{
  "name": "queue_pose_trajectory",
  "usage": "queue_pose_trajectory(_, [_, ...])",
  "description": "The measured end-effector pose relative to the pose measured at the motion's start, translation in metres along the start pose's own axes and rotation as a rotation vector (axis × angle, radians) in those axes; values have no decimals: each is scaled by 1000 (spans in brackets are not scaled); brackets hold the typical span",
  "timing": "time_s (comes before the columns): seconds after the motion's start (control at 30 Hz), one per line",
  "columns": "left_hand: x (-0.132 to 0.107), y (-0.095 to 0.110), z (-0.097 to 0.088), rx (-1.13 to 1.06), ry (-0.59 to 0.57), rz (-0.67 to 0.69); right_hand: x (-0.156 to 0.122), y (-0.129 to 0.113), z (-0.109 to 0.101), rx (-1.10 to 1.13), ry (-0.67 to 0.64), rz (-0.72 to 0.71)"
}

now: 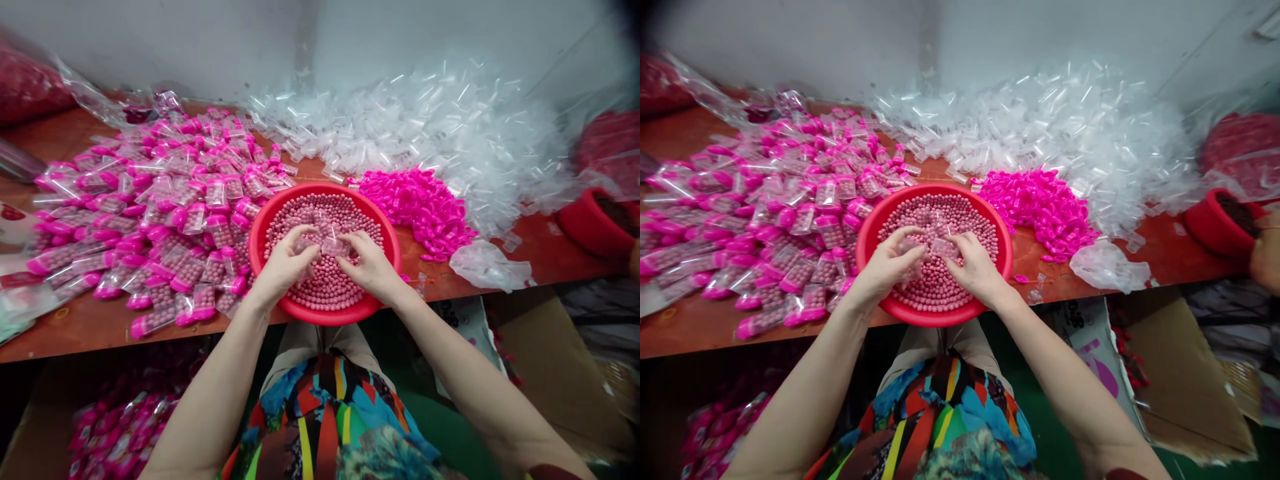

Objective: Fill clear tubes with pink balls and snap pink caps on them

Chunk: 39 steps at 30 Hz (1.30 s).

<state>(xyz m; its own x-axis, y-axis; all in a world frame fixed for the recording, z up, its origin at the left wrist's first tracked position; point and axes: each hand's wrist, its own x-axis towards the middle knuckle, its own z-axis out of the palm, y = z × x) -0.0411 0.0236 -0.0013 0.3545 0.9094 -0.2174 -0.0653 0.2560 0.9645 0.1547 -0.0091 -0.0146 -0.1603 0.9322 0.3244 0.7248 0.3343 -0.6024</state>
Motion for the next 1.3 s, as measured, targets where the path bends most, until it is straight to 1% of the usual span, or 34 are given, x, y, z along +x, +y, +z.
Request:
queue_pose_trajectory(0.1, [0, -2, 0, 84, -103, -8, 3, -13, 6, -67, 19, -88])
queue_pose_trajectory(0.2, [-2, 3, -4, 87, -174, -61, 7, -23, 6, 30, 47, -166])
queue_pose_trajectory(0.27, [-5, 8, -6, 17, -200, -119, 8, -25, 5, 110, 31, -163])
queue_pose_trajectory(0.37, [-7, 12, -8, -92, -216, -144, 4, -27, 2, 191, -69, -102])
queue_pose_trajectory(0.43, [-6, 11, -9, -122, -202, -145, 1, -28, 2, 211, -112, -82])
queue_pose_trajectory(0.53, [-2, 6, -12, -131, -144, -151, -1, -29, 4, 241, -75, -87])
queue_pose_trajectory(0.63, [1, 1, -12, -142, -145, -158, 2, -22, 6, 305, -76, -78])
queue_pose_trajectory(0.67, [1, 0, -11, -143, -129, -143, 3, -17, 5, 317, -89, -63])
queue_pose_trajectory(0.7, [2, 0, -9, -148, -80, -109, 3, -11, 3, 310, -109, -43])
queue_pose_trajectory(0.73, [3, -1, -8, -161, 3, -55, 2, -4, 1, 276, -133, -21])
queue_pose_trajectory(0.77, [4, -1, -6, -187, 114, 14, 0, 2, -1, 216, -164, -3])
queue_pose_trajectory(0.83, [6, -1, -3, -265, 328, 146, -4, 12, -4, 24, -258, 14])
queue_pose_trajectory(0.87, [7, -1, -2, -302, 401, 186, -6, 13, -3, -91, -318, 22])
queue_pose_trajectory(0.9, [8, -1, -2, -329, 445, 208, -7, 13, 0, -202, -375, 30])
queue_pose_trajectory(0.97, [9, -1, -2, -349, 474, 223, -8, 4, 12, -375, -457, 50])
queue_pose_trajectory(1.03, [10, -1, -3, -353, 487, 231, -3, -11, 31, -421, -499, 56])
queue_pose_trajectory(1.1, [10, -2, -3, -352, 503, 239, 4, -24, 52, -361, -524, 43])
queue_pose_trajectory(1.17, [10, -2, -3, -347, 507, 247, 11, -31, 65, -268, -544, 38])
queue_pose_trajectory(1.23, [10, -2, -3, -352, 488, 247, 16, -29, 69, -205, -553, 52])
queue_pose_trajectory(1.3, [10, -1, -4, -379, 469, 238, 19, -22, 66, -92, -501, 135])
